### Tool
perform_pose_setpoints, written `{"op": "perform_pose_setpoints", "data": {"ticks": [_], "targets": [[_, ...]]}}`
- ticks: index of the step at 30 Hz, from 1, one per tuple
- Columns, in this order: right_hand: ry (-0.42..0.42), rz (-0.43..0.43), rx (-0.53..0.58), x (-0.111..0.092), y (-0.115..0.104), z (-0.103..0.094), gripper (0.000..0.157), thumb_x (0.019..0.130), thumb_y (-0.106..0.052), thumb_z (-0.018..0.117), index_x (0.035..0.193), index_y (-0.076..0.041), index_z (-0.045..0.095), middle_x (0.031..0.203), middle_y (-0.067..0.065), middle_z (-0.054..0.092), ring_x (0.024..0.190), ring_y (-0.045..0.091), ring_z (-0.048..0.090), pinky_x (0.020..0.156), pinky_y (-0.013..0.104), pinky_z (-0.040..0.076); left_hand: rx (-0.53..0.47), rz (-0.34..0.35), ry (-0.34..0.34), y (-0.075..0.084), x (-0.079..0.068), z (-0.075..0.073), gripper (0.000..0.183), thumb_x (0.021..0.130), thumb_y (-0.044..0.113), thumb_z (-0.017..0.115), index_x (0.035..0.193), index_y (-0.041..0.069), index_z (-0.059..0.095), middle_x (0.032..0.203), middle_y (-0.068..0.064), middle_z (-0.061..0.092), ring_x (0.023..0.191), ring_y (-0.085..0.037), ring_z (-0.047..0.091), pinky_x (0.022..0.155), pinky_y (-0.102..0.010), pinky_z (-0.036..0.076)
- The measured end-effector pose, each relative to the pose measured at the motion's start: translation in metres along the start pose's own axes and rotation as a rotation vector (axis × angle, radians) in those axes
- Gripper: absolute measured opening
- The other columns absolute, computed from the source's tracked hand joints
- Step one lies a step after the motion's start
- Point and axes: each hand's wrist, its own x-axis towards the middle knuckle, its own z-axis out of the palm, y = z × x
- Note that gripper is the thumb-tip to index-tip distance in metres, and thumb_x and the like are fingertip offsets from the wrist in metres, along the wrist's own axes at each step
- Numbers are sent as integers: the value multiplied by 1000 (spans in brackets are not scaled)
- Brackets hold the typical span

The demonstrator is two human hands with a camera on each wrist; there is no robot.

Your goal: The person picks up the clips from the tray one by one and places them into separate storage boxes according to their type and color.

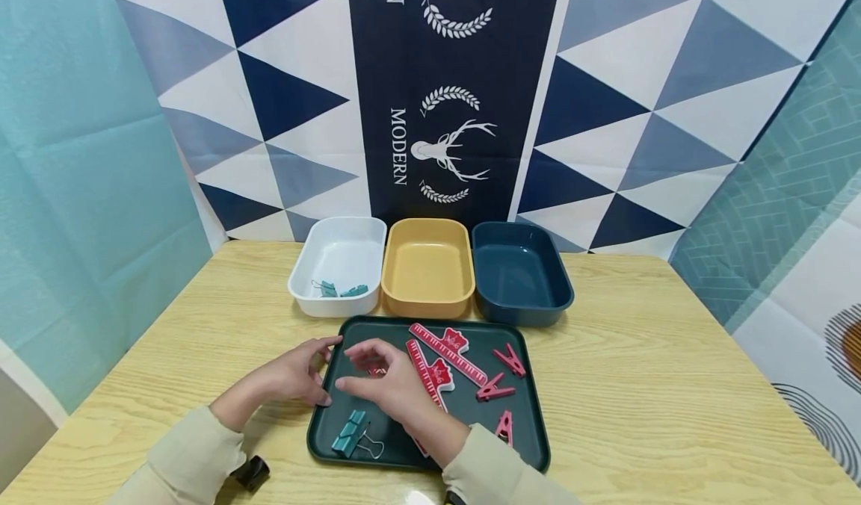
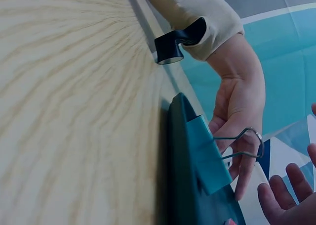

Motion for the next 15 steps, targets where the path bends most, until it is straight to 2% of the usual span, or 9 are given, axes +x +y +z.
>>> {"op": "perform_pose_setpoints", "data": {"ticks": [3,10,15], "targets": [[-48,13,-25,-2,3,-2,36,83,-14,71,116,-5,59,116,12,56,110,30,50,92,34,44,9,5,-1,0,-1,0,95,62,-12,77,143,2,29,113,-14,39,65,-19,58,57,-32,54],[-143,29,-8,-4,10,-3,34,83,-9,71,114,-7,59,117,9,55,114,33,47,97,43,42,11,9,1,1,-3,0,96,63,-12,78,143,1,28,112,-13,39,64,-19,57,56,-32,53],[-194,33,-60,-7,11,-2,35,81,-9,72,114,-7,60,115,5,56,114,31,46,97,44,41,1,16,-1,1,-3,-1,97,62,-12,78,143,1,27,111,-14,39,64,-20,58,55,-32,54]]}}
